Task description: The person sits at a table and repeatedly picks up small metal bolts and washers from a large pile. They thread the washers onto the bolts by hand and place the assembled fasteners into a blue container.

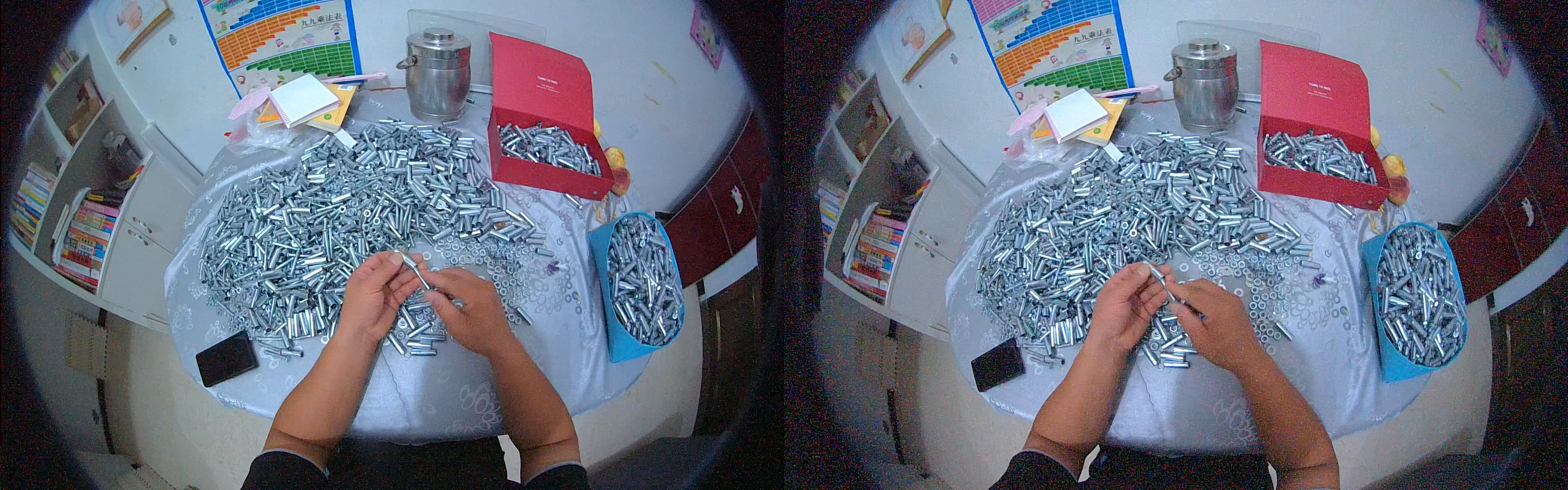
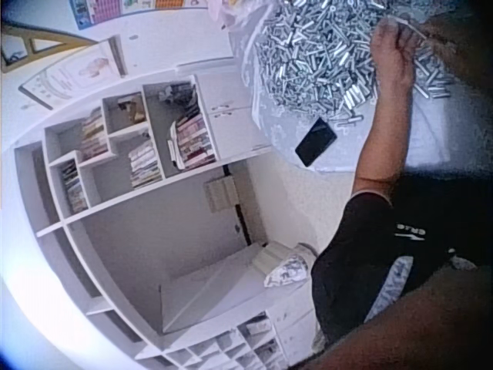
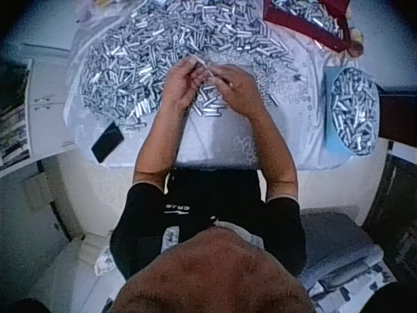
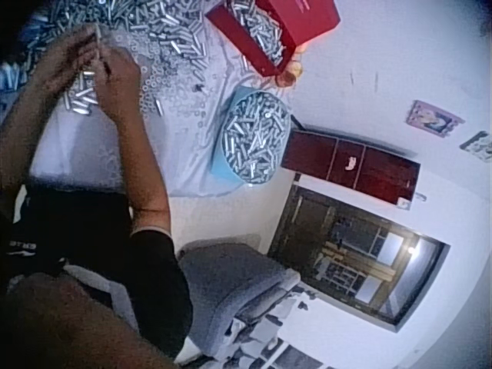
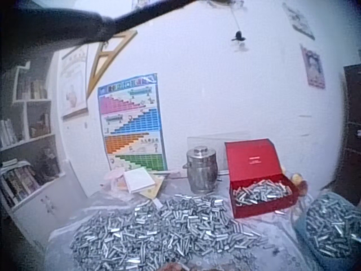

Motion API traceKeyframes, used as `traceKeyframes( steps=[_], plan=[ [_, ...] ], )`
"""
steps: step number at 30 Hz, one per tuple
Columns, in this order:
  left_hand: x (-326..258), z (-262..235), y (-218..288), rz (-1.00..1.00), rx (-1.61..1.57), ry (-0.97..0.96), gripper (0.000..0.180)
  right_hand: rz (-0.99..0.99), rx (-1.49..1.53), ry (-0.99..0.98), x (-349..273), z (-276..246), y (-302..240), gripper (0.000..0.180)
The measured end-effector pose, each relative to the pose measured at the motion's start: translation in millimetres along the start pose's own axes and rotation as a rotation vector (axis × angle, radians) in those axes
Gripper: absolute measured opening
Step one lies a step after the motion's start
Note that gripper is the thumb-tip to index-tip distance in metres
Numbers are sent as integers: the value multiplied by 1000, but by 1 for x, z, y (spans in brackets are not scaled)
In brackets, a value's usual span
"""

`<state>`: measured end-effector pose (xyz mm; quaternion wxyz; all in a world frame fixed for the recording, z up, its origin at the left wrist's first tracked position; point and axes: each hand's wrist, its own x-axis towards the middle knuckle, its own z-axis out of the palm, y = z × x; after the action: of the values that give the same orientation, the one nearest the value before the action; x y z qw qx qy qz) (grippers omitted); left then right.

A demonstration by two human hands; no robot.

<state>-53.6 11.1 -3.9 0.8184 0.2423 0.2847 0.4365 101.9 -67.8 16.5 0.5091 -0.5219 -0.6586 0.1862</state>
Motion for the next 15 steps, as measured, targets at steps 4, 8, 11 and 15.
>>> traceKeyframes(
  steps=[4,8,11,15],
  plan=[
    [-2,-2,-2,-51,39,-60,16,138,8,-43,-3,-7,6,27],
    [-8,2,-9,-145,179,-146,16,146,-172,-55,-2,-8,4,34],
    [-14,9,-7,-163,306,-185,18,147,-233,-16,0,-5,-2,38],
    [-17,10,3,-72,538,-183,21,108,-169,-17,-2,-5,2,34]
  ],
)
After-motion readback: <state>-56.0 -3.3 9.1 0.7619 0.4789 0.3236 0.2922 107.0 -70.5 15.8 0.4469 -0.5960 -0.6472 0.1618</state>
